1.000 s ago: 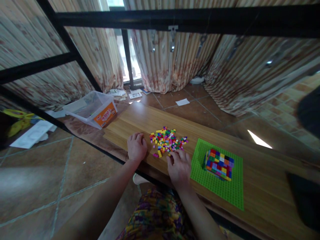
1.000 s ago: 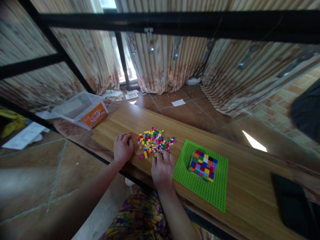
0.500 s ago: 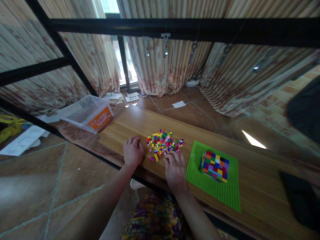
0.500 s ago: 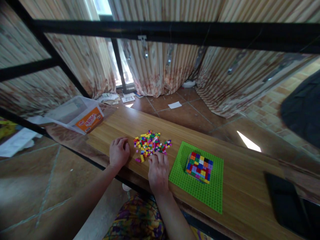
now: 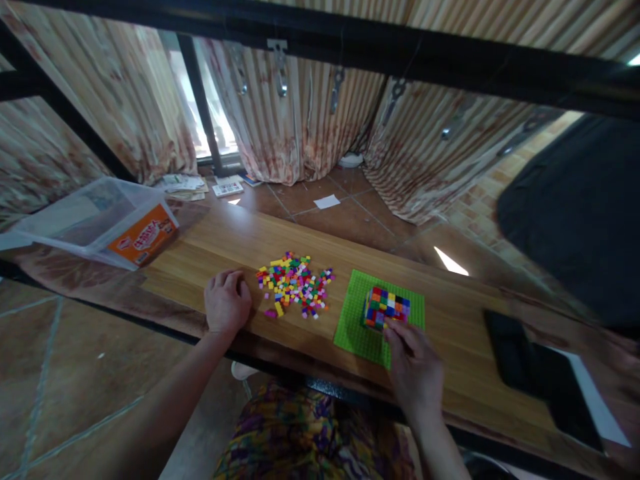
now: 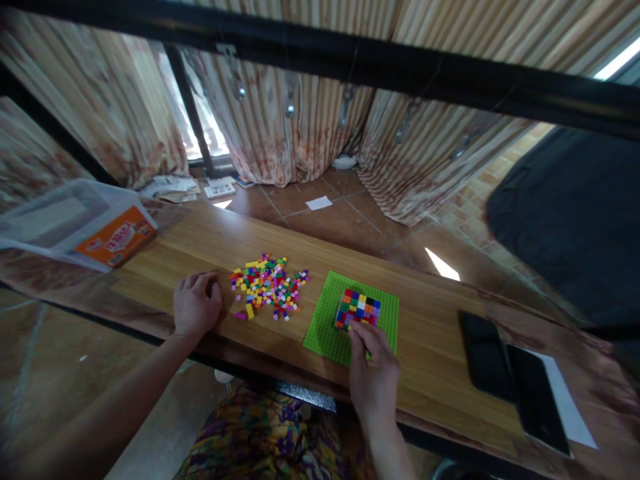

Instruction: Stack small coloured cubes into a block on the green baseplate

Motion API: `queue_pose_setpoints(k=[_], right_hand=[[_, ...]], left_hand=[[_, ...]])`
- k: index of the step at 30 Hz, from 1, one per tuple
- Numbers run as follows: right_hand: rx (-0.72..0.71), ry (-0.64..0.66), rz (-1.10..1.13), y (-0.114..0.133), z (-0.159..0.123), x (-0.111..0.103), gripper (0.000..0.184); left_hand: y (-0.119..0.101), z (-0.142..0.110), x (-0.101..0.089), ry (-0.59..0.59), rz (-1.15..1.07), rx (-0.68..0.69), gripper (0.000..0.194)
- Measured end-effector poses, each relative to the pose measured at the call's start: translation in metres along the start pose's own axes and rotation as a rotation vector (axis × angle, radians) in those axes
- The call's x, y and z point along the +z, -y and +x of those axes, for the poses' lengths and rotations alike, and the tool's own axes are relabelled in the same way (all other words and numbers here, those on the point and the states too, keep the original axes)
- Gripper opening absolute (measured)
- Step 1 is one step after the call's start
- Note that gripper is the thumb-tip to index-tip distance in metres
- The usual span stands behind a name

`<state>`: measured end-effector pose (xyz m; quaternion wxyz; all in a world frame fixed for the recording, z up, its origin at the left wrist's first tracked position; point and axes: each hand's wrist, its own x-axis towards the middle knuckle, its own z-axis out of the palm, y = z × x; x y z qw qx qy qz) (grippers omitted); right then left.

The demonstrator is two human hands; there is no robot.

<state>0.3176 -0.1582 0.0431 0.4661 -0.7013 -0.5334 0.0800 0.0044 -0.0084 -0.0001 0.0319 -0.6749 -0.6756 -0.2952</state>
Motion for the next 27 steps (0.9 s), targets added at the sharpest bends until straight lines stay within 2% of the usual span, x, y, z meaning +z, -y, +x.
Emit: queue_pose_setpoints(k=[3, 9, 16, 27], right_hand=[[-0.051, -0.027, -0.046, -0.01, 0.018, -0.006, 0.021], [-0.27, 0.005, -0.244, -0.023, 0.04, 0.003, 0.025], [-0.369, 0.025, -0.311, -0.03, 0.042, 0.009, 0.022], [-0.431, -0.081, -0.325, -0.03, 0.037, 0.014, 0.015]], left_hand=[[0.001, 0.0, 0.001, -0.01, 0.005, 0.001, 0.029], [0.002, 0.0, 0.002, -0.021, 0.005, 0.009, 0.029], [0.001, 0.0, 0.002, -0.027, 0.018, 0.021, 0.029], [0.0, 0.0, 0.0, 0.002, 0.009, 0.012, 0.03]])
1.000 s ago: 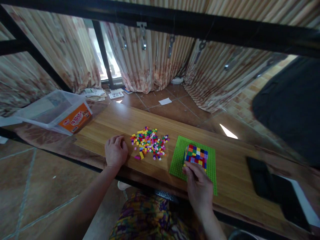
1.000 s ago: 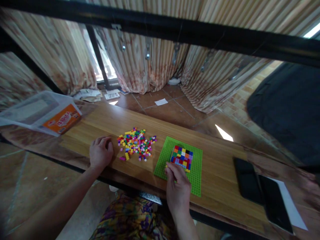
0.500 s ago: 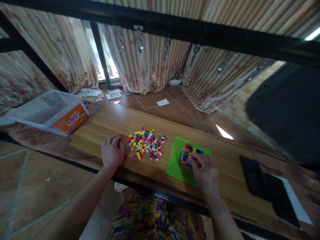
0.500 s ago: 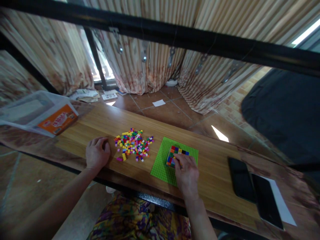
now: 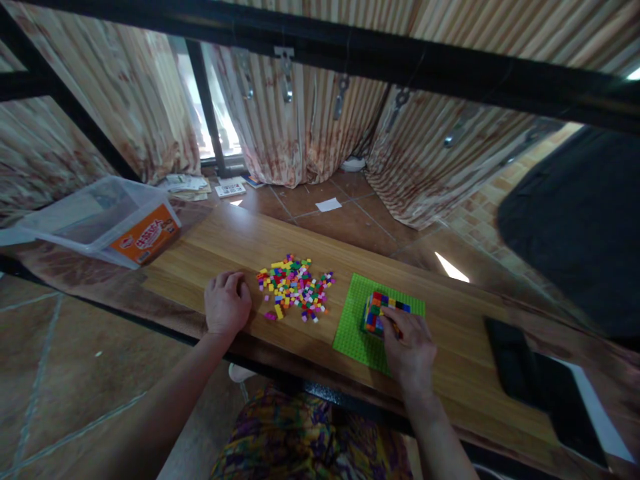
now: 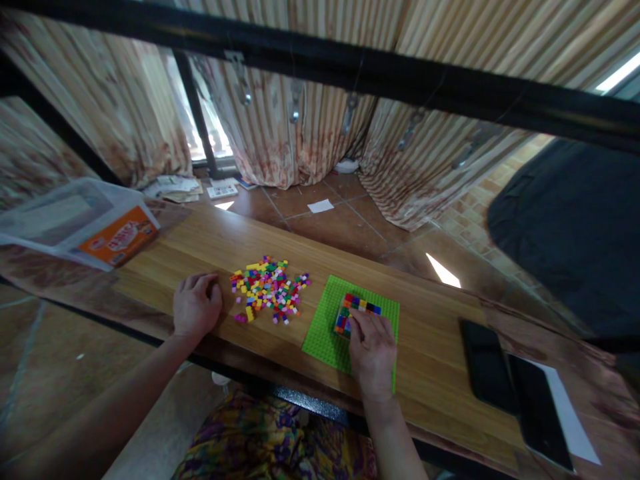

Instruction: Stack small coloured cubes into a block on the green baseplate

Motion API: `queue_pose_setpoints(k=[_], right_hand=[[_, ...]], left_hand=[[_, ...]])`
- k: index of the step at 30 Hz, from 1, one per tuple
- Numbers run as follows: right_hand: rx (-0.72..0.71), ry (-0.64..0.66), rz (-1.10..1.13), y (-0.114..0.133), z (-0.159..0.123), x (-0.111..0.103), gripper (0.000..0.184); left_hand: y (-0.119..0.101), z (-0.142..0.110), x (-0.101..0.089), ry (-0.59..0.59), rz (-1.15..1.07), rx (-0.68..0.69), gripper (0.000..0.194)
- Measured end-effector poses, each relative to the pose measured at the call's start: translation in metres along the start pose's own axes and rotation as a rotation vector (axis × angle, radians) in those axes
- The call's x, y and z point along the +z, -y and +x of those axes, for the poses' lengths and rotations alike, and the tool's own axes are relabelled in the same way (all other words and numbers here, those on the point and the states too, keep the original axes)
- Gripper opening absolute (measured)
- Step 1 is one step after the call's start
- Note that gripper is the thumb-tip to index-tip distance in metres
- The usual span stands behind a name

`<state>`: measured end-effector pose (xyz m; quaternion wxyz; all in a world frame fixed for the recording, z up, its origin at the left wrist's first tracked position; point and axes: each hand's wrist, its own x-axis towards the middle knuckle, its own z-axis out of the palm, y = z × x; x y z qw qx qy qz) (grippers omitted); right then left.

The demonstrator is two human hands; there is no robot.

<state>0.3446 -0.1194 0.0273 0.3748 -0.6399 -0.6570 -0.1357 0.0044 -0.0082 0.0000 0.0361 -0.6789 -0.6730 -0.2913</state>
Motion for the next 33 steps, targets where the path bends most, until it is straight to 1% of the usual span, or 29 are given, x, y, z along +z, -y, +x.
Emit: queue_pose_setpoints(k=[3, 10, 17, 26, 31, 33], right_hand=[[-0.023, -0.034, -0.015, 0.0003, -0.0014, 0.0004, 0.012], [-0.04, -0.052, -0.021, 0.0016, -0.0038, 0.0015, 0.011], [0.04, -0.03, -0.048, 0.0037, -0.0065, 0.0033, 0.016], [-0.042, -0.032, -0.072, 0.006, -0.0065, 0.003, 0.014], [-0.023, -0.047, -0.076, 0.0053, -0.0074, 0.0047, 0.014], [0.009, -0.052, -0.055, 0.0057, -0.0068, 0.0025, 0.014]], left_hand=[[-0.0011, -0.0004, -0.001, 0.003, -0.007, -0.011, 0.029], [-0.002, -0.0003, -0.0016, -0.001, -0.001, -0.013, 0.029], [-0.0019, -0.0008, -0.0017, 0.001, -0.02, -0.019, 0.03], [-0.0013, -0.0009, -0.0006, 0.019, -0.022, -0.022, 0.03], [-0.0001, -0.0008, 0.0006, 0.01, -0.036, -0.016, 0.029], [-0.0006, -0.0007, 0.0004, 0.004, -0.033, -0.015, 0.029]])
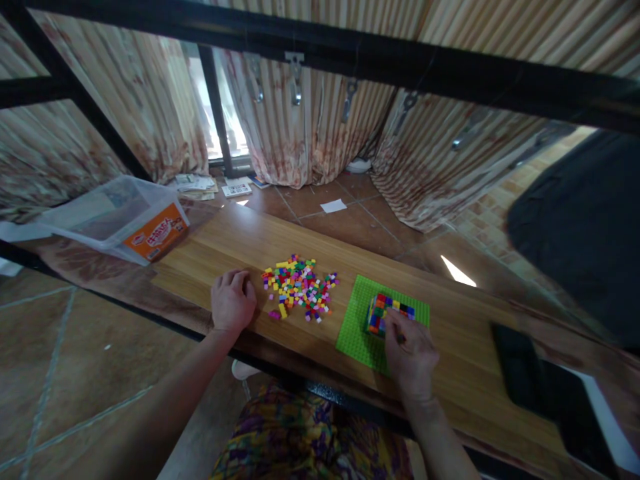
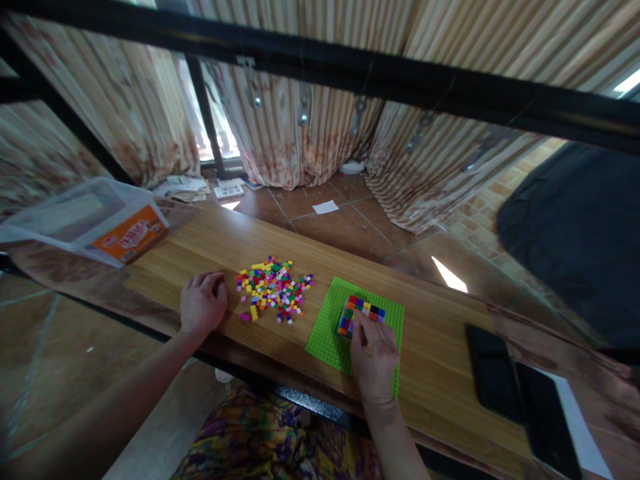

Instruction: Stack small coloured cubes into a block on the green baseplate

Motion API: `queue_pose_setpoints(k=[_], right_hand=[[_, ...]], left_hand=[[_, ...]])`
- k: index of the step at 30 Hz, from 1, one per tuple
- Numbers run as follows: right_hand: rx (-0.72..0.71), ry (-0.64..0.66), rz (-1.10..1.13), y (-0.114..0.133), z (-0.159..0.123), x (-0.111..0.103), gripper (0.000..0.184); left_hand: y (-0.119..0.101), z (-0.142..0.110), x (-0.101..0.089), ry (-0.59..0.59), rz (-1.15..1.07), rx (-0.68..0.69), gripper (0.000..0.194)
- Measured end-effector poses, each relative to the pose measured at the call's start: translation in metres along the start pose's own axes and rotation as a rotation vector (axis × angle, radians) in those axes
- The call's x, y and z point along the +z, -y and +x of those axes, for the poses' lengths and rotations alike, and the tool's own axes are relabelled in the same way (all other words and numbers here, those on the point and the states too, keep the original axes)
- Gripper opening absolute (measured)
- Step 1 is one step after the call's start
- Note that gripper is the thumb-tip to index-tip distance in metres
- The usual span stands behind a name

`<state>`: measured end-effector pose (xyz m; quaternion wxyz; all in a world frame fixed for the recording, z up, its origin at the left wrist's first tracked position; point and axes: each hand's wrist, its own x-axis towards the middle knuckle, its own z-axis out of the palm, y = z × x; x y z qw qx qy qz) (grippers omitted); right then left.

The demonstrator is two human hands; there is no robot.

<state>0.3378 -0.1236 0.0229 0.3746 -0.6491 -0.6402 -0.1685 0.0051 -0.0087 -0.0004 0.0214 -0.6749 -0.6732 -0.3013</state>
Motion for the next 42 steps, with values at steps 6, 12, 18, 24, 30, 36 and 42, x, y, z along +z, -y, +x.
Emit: queue_pose_setpoints(k=[6, 12, 18, 24, 30, 36, 42], right_hand=[[0.17, -0.169, 0.081, 0.017, 0.003, -0.022, 0.015], [0.127, -0.029, 0.175, 0.056, -0.007, -0.023, 0.012], [0.084, 0.173, 0.286, 0.083, -0.022, 0.013, 0.019], [0.098, 0.323, 0.268, 0.082, -0.003, 0.042, 0.027], [0.021, 0.413, 0.271, 0.077, 0.012, 0.063, 0.024], [0.049, 0.49, 0.243, 0.079, 0.019, 0.071, 0.021], [0.107, 0.558, 0.131, 0.084, 0.032, 0.074, 0.022]], left_hand=[[-0.001, 0.0, 0.0, -0.001, 0.008, -0.005, 0.029], [-0.002, -0.001, 0.0, 0.012, -0.01, -0.031, 0.028], [-0.002, -0.002, 0.0, 0.009, -0.025, -0.032, 0.027], [-0.002, -0.003, 0.0, 0.015, -0.028, -0.041, 0.028], [-0.002, -0.003, -0.001, 0.013, -0.036, -0.041, 0.027], [-0.002, -0.003, 0.0, 0.009, -0.022, -0.033, 0.027], [-0.002, -0.003, 0.0, 0.005, -0.008, -0.032, 0.027]])
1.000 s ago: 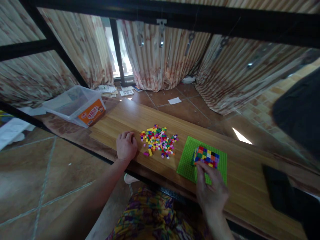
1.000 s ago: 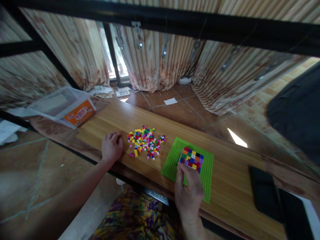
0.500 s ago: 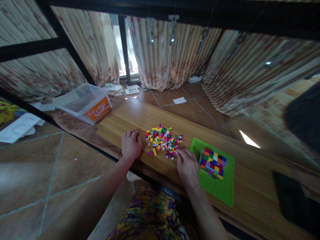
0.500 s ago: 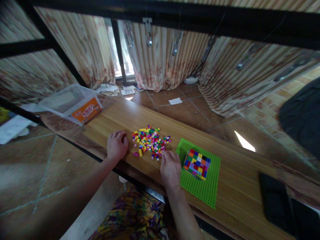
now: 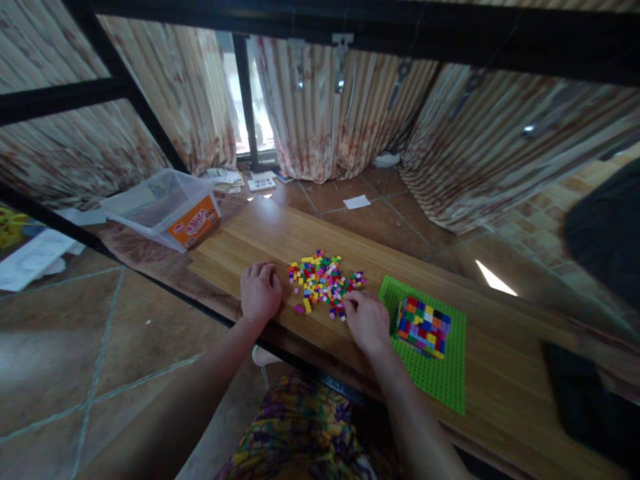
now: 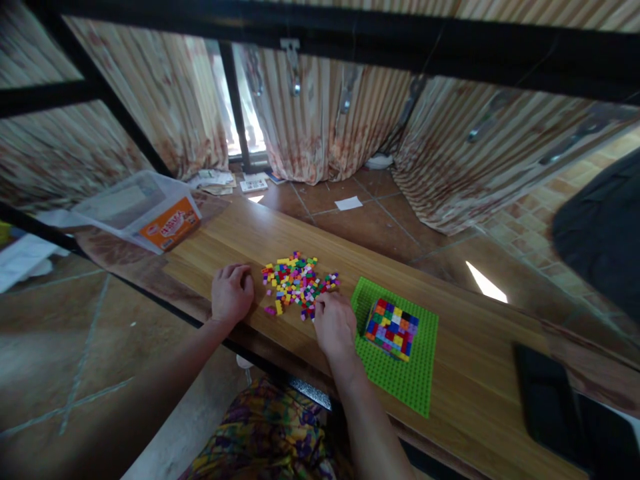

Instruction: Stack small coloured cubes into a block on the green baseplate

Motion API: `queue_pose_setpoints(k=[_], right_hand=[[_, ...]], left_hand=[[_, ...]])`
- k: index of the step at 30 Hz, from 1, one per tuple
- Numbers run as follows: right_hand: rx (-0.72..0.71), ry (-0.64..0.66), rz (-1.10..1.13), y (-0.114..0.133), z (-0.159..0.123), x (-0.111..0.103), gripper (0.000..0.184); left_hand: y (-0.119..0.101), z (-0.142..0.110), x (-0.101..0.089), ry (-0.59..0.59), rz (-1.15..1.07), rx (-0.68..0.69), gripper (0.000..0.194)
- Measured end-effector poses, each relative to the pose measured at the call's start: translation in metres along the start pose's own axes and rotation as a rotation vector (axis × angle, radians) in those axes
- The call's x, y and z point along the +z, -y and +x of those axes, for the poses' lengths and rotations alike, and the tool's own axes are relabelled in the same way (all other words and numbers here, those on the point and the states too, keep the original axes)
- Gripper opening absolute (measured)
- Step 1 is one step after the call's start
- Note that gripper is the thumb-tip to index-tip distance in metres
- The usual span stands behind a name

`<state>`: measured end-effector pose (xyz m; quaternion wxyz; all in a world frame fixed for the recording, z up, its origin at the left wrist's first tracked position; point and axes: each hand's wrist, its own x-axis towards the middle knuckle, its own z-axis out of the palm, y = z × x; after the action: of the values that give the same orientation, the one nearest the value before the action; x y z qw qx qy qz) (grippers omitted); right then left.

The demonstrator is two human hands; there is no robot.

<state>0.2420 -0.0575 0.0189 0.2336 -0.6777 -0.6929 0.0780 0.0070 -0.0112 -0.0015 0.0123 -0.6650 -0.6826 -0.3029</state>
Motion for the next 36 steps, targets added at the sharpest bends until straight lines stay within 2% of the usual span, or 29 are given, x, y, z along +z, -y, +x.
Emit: queue_pose_setpoints(k=[5, 9, 12, 17, 19, 22, 25, 36], right_hand=[[0.004, -0.06, 0.028, 0.01, -0.002, -0.005, 0.024], [-0.049, -0.128, 0.176, 0.01, -0.019, -0.031, 0.021], [0.02, -0.204, 0.22, -0.01, -0.038, -0.056, 0.019], [0.191, -0.31, 0.183, -0.065, -0.056, -0.086, 0.027], [0.176, -0.306, 0.125, -0.08, -0.055, -0.093, 0.03], [0.077, -0.263, 0.037, -0.089, -0.051, -0.096, 0.03], [0.001, -0.202, -0.025, -0.091, -0.047, -0.095, 0.031], [-0.123, -0.067, -0.153, -0.094, -0.042, -0.098, 0.036]], left_hand=[[0.0, 0.001, 0.0, -0.005, 0.016, 0.007, 0.027], [0.001, 0.001, -0.001, -0.007, 0.023, 0.016, 0.027], [0.001, 0.002, 0.0, -0.006, 0.029, 0.026, 0.028], [0.001, 0.003, -0.001, -0.006, 0.026, 0.025, 0.028], [0.0, 0.003, -0.001, -0.009, 0.028, 0.026, 0.028], [0.001, 0.003, -0.001, -0.018, 0.036, 0.033, 0.028], [0.002, 0.003, 0.0, -0.031, 0.046, 0.042, 0.029], [0.001, 0.003, -0.001, -0.027, 0.038, 0.031, 0.029]])
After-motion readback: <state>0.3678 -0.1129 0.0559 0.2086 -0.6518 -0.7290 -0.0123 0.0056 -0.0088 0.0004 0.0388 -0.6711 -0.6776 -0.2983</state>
